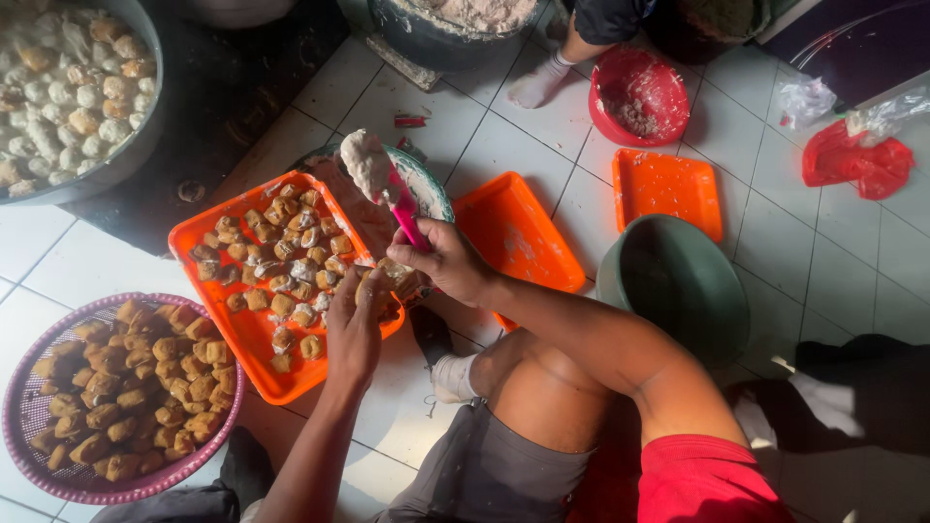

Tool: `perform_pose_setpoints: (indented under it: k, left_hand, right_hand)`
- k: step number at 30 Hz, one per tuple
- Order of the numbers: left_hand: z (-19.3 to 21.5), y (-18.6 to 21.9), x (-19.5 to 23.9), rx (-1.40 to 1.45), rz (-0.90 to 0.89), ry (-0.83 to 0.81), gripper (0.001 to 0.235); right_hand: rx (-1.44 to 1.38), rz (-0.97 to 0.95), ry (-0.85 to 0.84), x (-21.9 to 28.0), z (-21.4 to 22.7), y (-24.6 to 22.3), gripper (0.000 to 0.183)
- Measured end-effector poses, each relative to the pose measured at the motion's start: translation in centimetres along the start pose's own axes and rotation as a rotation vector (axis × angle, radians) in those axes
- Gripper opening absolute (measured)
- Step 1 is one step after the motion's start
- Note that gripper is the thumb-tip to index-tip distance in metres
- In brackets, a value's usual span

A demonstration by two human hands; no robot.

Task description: The person sits on the floor and repeatedly picks up small fried food items from a pink basket. Using a pink spatula, they scoop a white paste from a bowl and spread it over each item before placing it into an orange tray.

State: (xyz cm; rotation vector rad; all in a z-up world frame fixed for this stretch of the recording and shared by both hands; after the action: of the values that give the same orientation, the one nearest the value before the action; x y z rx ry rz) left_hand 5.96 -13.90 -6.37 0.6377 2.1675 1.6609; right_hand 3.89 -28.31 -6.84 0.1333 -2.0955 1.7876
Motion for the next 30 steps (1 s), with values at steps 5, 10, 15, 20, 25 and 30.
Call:
perform_pose_setpoints:
  k: [5,10,15,20,25,30]
  left_hand:
    - [0.9,-0.3,-0.7,-0.015,0.091,0.032,0.022]
    - [2.2,-1.2,-0.2,0.068,0.161,0.045,0.024]
    - [3.6,-1.6,0.1,0.053,0.159,0.005,0.023]
    - [4.4,-2.0,0.1,0.17,0.203,0.01,0.021]
    - [4.0,-0.9,-0.5,0.181,0.174,0.074,0.017]
    - [7.7,1.4,-2.0,0.231,0.013,0.369,0.012]
  right_hand:
    - [-0.05,0.035,-0.126,0.0,-1.6,-0.7,0.032]
    - [-0.029,0.046,-0.169,-0.6,-2.4,-0.6,0.034]
    - [-0.028,0.028,-0.221,-0.8,-3.3,0.0,0.03]
    - [-0.004,0.05,-0.173,-0.9,-3.7,0.0,0.03]
    - [0.137,0.119,-0.122,-0.2,-3.6,-1.8,0.03]
    - [0.085,0.1,-0.179,1.0,-3.2,-0.1,0.039]
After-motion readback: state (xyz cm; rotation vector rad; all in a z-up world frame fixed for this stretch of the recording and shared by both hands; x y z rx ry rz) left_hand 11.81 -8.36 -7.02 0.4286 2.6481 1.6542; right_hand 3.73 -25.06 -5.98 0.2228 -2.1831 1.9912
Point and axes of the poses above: each hand's wrist, its own x-axis away from the middle knuckle, its own z-axis out of the back of the hand, y = z × x, the point moved 10 cm from there along -x, towards the middle knuckle, and after that the axes turned 8 degrees about -z, right-handed, at the moved point
